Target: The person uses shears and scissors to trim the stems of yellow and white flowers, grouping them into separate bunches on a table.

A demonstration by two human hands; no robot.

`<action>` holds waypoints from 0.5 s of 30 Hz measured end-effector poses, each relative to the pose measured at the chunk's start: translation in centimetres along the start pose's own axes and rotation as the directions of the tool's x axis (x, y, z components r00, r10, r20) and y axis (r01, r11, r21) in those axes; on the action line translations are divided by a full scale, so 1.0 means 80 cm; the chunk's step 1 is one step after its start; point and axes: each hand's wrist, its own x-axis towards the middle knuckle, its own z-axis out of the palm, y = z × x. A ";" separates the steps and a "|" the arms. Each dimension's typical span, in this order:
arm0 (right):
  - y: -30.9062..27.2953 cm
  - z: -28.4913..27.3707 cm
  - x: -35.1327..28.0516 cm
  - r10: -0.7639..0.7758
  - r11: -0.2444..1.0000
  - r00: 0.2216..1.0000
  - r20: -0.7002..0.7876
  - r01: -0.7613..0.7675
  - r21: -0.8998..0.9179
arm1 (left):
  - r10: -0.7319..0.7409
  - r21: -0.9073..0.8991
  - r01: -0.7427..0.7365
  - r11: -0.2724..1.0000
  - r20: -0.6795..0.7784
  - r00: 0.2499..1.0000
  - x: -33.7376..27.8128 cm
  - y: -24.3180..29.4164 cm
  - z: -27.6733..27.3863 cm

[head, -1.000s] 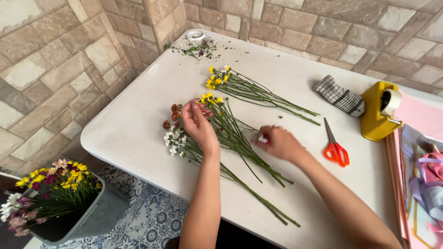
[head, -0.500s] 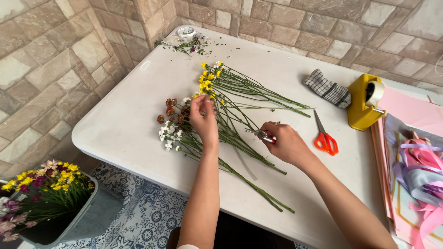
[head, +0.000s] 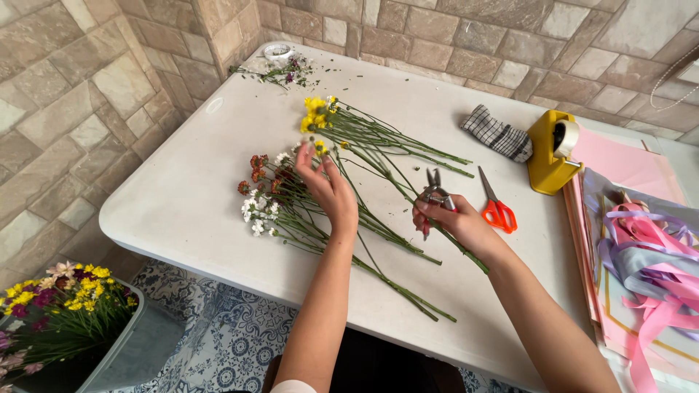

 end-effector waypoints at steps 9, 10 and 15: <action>0.027 0.004 0.015 0.150 0.774 0.968 0.201 -0.241 0.586 | -0.238 0.202 0.162 0.966 0.440 0.866 -0.011 -0.020 0.010; 0.028 0.007 0.015 0.153 0.767 0.967 0.205 -0.247 0.592 | -0.183 0.235 0.078 0.969 0.467 0.865 -0.013 -0.017 0.007; 0.040 0.022 0.025 0.166 0.744 0.961 0.220 -0.269 0.611 | -0.126 0.282 -0.022 0.959 0.496 0.859 -0.016 -0.050 0.009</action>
